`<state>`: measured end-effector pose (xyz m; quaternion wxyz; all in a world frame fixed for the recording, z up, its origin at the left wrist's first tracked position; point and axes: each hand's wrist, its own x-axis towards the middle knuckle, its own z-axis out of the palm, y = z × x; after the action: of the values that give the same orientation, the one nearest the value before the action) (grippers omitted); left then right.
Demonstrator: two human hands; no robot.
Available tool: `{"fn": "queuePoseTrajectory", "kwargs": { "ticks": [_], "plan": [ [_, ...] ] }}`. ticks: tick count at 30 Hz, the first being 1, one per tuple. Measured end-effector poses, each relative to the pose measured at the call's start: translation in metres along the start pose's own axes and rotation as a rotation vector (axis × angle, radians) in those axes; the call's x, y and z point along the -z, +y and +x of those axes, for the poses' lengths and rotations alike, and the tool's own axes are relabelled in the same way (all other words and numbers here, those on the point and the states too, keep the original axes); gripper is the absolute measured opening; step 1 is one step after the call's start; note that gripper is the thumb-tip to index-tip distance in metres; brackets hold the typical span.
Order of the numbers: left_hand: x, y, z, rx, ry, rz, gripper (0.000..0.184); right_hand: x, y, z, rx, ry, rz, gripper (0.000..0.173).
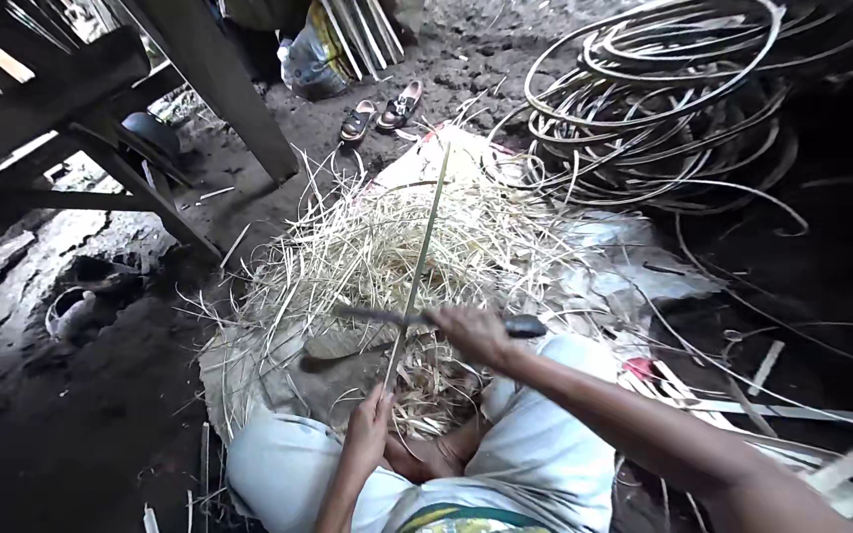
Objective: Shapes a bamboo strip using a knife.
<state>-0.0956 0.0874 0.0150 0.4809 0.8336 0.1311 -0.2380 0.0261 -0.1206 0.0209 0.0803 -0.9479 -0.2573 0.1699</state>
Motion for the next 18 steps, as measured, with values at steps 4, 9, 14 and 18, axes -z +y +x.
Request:
{"fn": "queuePoseTrajectory", "kwargs": {
  "ticks": [4, 9, 14, 18],
  "plan": [
    [-0.002, -0.011, -0.002, 0.014, -0.013, -0.063, 0.041, 0.003, -0.011, 0.008, -0.098, -0.053, 0.006, 0.037],
    [0.001, -0.023, -0.022, 0.026, -0.048, -0.087, 0.04, 0.006, 0.007, 0.007, -0.012, -0.003, -0.066, 0.036],
    [0.005, -0.028, -0.029, 0.057, -0.064, -0.163, 0.038, 0.013, -0.001, 0.013, -0.114, -0.017, -0.09, 0.036],
    [0.011, -0.038, -0.059, 0.062, -0.032, -0.129, 0.038, 0.025, 0.011, 0.013, -0.018, -0.044, -0.101, 0.035]
  ]
}}
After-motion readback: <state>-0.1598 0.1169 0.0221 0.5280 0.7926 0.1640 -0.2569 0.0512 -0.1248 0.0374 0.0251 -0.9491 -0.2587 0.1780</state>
